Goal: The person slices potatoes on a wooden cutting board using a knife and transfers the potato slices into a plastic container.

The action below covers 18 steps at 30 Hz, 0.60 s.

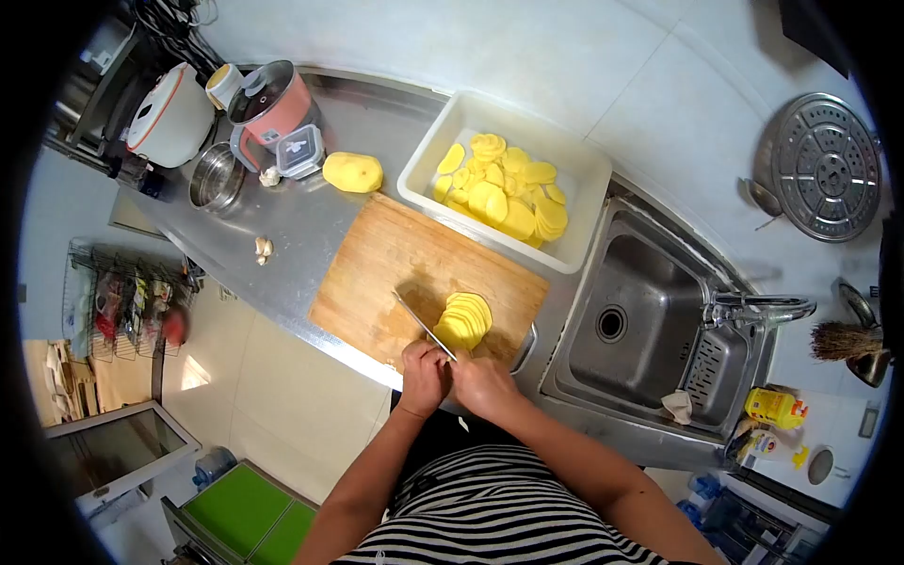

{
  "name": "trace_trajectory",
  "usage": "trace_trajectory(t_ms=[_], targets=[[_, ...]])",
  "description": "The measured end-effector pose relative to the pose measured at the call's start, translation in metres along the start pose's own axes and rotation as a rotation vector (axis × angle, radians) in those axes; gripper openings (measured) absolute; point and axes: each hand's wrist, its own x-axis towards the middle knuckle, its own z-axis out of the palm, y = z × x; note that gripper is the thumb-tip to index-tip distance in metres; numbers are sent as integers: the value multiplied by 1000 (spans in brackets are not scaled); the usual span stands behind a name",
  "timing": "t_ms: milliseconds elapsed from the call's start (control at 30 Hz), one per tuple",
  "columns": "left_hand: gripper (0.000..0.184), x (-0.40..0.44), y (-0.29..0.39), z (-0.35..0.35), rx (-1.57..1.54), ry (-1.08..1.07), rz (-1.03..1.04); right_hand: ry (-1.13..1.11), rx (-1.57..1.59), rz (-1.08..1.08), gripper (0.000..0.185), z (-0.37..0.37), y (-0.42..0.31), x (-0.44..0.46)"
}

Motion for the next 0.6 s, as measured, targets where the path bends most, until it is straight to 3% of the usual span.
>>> trace_trajectory(t_ms=[200, 600], targets=[[31, -3, 1, 1, 8, 53, 14, -1, -46, -91, 16, -23, 1, -21], [31, 3, 3, -2, 32, 70, 27, -136, -111, -8, 19, -54, -1, -56]])
